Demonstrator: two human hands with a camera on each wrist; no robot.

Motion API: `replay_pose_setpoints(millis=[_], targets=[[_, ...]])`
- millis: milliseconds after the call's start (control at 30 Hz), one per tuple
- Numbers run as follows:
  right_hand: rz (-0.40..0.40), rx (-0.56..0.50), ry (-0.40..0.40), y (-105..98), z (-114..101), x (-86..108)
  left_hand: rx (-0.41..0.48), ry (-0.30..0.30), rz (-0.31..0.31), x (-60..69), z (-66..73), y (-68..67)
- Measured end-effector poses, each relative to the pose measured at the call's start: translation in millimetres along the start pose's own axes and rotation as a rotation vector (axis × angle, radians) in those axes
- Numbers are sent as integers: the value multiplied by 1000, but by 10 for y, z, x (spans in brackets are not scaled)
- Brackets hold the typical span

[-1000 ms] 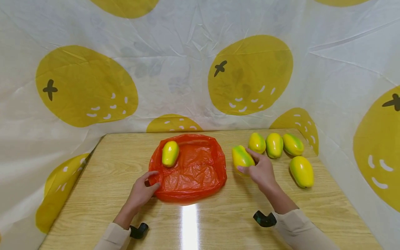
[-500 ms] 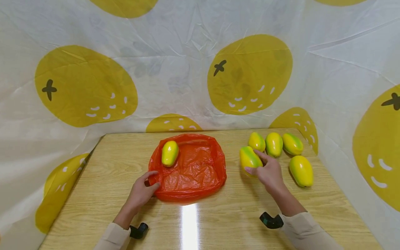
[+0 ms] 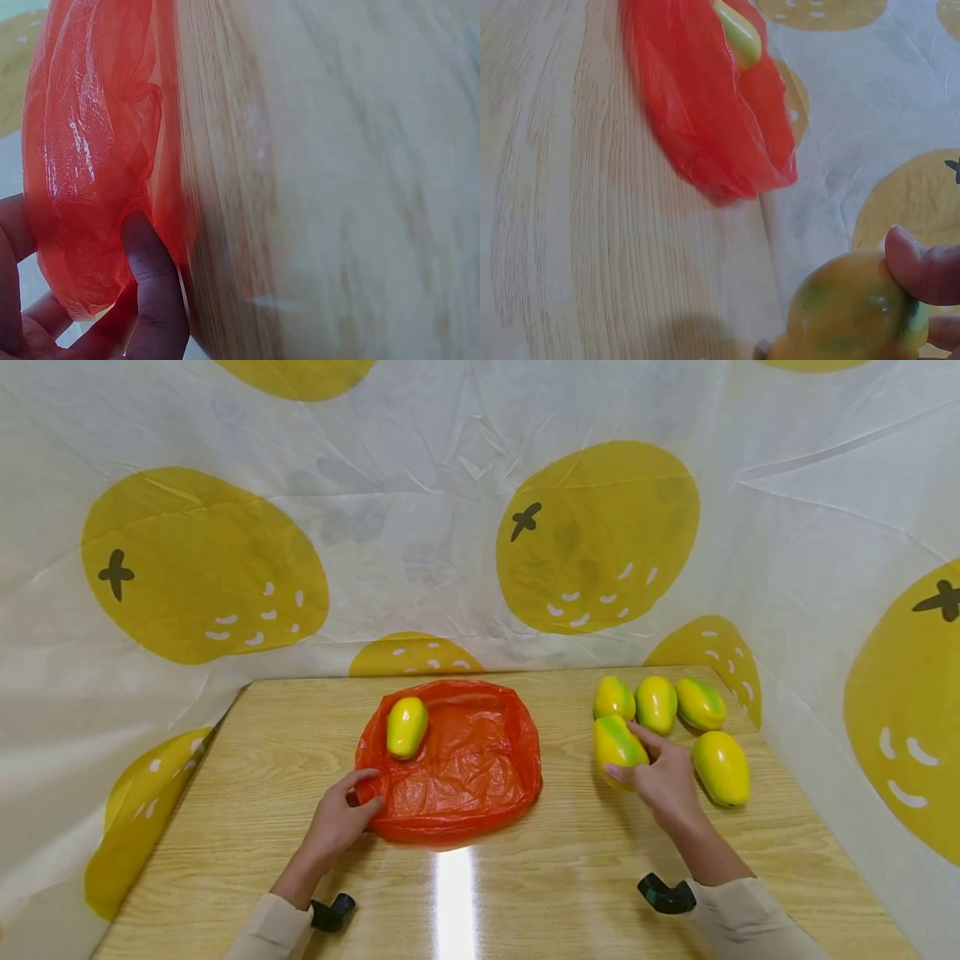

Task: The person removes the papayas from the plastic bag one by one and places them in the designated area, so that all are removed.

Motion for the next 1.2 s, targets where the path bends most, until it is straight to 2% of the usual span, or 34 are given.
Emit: replay_pose_setpoints(millis=[267, 567, 1000, 1200], targets=[[14, 31, 0, -88, 60, 30, -3, 1, 3, -12, -10, -1], [29, 43, 38, -203, 173, 26, -12, 1, 7, -12, -10, -6], [93, 56, 83, -359, 324, 31, -2, -11, 4, -13, -25, 2], [123, 102, 86, -416, 355, 29, 3, -12, 0, -19, -32, 6]])
Point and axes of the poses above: each hand's wrist, its own x-axis away from the middle knuckle, its own y-axis out of the palm, z = x × y, the point moved 8 cm from there along -x, towards the middle knuckle, and after that the axes turned 10 degrees about -z, right-handed, at the moved point
